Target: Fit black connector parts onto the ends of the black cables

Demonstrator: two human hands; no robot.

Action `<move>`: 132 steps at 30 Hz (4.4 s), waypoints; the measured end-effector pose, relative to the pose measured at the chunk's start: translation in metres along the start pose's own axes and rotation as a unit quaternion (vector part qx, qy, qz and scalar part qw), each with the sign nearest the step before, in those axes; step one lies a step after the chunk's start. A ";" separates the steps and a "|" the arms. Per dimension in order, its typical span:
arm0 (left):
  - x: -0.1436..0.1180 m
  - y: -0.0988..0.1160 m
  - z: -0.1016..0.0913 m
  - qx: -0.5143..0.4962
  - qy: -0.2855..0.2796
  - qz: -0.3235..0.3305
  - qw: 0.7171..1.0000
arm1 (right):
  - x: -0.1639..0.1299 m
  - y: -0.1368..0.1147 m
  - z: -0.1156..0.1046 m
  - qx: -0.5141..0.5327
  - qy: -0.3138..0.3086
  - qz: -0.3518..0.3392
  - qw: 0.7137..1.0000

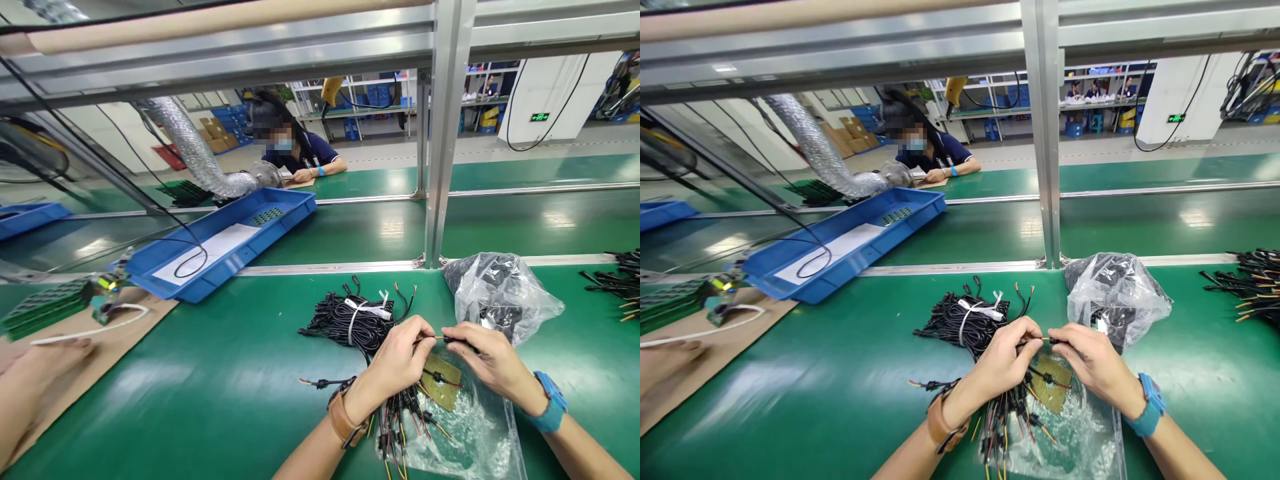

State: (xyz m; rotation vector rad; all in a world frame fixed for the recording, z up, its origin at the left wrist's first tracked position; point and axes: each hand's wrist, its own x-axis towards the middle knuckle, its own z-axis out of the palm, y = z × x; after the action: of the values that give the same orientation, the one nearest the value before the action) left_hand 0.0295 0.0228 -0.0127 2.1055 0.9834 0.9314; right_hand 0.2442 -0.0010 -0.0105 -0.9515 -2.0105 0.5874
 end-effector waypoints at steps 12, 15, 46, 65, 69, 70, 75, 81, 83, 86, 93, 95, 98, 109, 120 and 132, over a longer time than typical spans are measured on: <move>0.000 -0.001 0.000 -0.003 -0.039 -0.022 0.999 | -0.007 0.010 0.023 -0.021 0.000 -0.014 1.000; 0.004 0.001 -0.005 -0.034 -0.063 -0.032 0.997 | -0.006 0.010 0.020 -0.022 0.018 0.007 1.000; 0.005 -0.005 -0.004 0.003 -0.035 -0.027 0.999 | -0.006 0.010 0.022 -0.036 0.011 0.031 0.999; -0.001 -0.014 0.013 -0.036 0.021 -0.007 0.999 | -0.012 0.017 0.035 -0.013 0.013 -0.001 1.000; -0.003 -0.016 0.017 -0.032 0.024 -0.008 0.999 | -0.014 0.017 0.038 -0.014 0.026 -0.004 1.000; -0.003 -0.016 0.018 -0.030 0.024 -0.008 0.999 | -0.015 0.018 0.039 -0.014 0.029 -0.004 0.999; -0.004 -0.017 0.020 -0.025 0.019 -0.019 0.999 | -0.014 0.016 0.041 -0.027 0.038 -0.020 0.999; 0.003 -0.009 0.003 -0.026 -0.034 -0.028 0.999 | -0.010 0.014 0.028 -0.001 0.033 0.044 0.998; 0.005 -0.008 -0.001 -0.010 -0.042 -0.024 0.999 | -0.010 0.015 0.024 0.003 0.030 0.071 0.997; 0.004 -0.010 0.001 0.012 -0.024 -0.021 0.999 | -0.010 0.015 0.023 0.010 0.015 0.074 0.997; 0.000 -0.013 0.007 0.012 -0.011 -0.006 1.000 | -0.009 0.012 0.026 0.013 -0.003 0.059 0.998; 0.000 -0.014 0.008 0.021 -0.012 -0.003 1.000 | -0.009 0.012 0.026 0.009 -0.006 0.057 0.998; -0.002 -0.015 0.010 0.030 -0.013 0.003 0.999 | -0.010 0.012 0.028 0.014 -0.014 0.055 0.998; -0.001 -0.014 0.010 0.013 -0.014 -0.020 1.000 | -0.008 0.009 0.031 0.012 -0.006 0.069 0.998; 0.001 -0.016 0.008 0.008 -0.019 -0.027 0.999 | -0.009 0.013 0.028 0.016 0.011 0.071 0.997; 0.001 -0.016 0.010 0.016 -0.031 -0.023 0.999 | -0.007 0.012 0.032 0.004 -0.007 0.058 0.998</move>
State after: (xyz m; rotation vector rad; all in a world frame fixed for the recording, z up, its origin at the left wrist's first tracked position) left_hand 0.0319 0.0297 -0.0298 2.1162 1.0170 0.8280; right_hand 0.2251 -0.0016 -0.0403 -1.0684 -1.9731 0.6658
